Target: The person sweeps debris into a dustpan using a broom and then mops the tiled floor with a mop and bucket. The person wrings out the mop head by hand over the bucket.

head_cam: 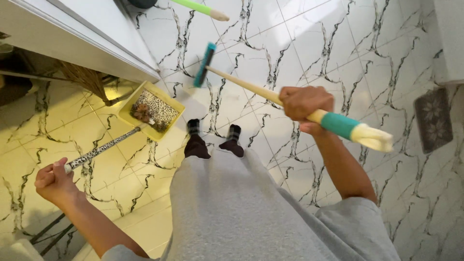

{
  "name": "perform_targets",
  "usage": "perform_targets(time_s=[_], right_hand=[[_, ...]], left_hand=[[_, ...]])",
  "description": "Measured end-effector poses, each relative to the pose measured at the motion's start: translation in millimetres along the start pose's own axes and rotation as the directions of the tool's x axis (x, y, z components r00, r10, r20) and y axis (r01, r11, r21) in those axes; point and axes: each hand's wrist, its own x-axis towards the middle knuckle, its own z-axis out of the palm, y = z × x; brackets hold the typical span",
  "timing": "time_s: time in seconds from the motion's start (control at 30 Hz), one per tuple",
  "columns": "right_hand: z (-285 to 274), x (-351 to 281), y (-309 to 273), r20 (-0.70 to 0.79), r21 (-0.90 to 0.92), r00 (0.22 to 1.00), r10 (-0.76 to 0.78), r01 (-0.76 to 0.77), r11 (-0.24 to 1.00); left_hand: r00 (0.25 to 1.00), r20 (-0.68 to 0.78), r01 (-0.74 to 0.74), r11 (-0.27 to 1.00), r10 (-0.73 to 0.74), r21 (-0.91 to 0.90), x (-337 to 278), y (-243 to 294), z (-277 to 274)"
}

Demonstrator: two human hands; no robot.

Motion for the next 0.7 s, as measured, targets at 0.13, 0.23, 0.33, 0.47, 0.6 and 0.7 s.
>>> perform_targets(time_s=[0.13, 0.23, 0.33, 0.47, 0.6, 0.7], right_hand=[[36.4, 11.9, 46.9, 0.072, -0.051, 0.997, 0.036, -0.033, 0.998], [33.8, 1.5, 65.0, 0.076, -0.046, 0.996, 0.043, -0.04, 0.998], [16.0, -7.1, 42.0, 0.068, -0.042, 0.991, 0.114, -0.111, 0.993], [-19.3, -30.2, -2.4, 0.061, -0.049, 0.979, 0.194, -0.191, 0.98], [-40.3, -64.9, -33.2, -0.147, -0.119, 0.968, 0.206, -0.224, 0.967], [-50.5, -89.2, -60.2, -0.41, -0.186, 0.908, 0.089, -0.179, 0.966]], left_hand=[[0.994, 0.06, -0.095, 0.995, 0.093, 0.02, 1.6, 4.3, 11.5], [0.994, 0.077, -0.073, 0.997, 0.072, 0.012, 10.9, -3.7, 22.1], [0.987, 0.144, -0.079, 0.996, 0.075, 0.027, 17.3, -6.1, 35.4], [0.982, 0.181, -0.051, 0.998, 0.055, -0.025, 19.9, -2.4, 67.3], [0.955, 0.279, -0.088, 0.994, 0.104, -0.072, 24.7, 1.4, 103.2], [0.943, 0.324, -0.051, 0.997, 0.069, -0.064, 32.4, 1.3, 128.9]])
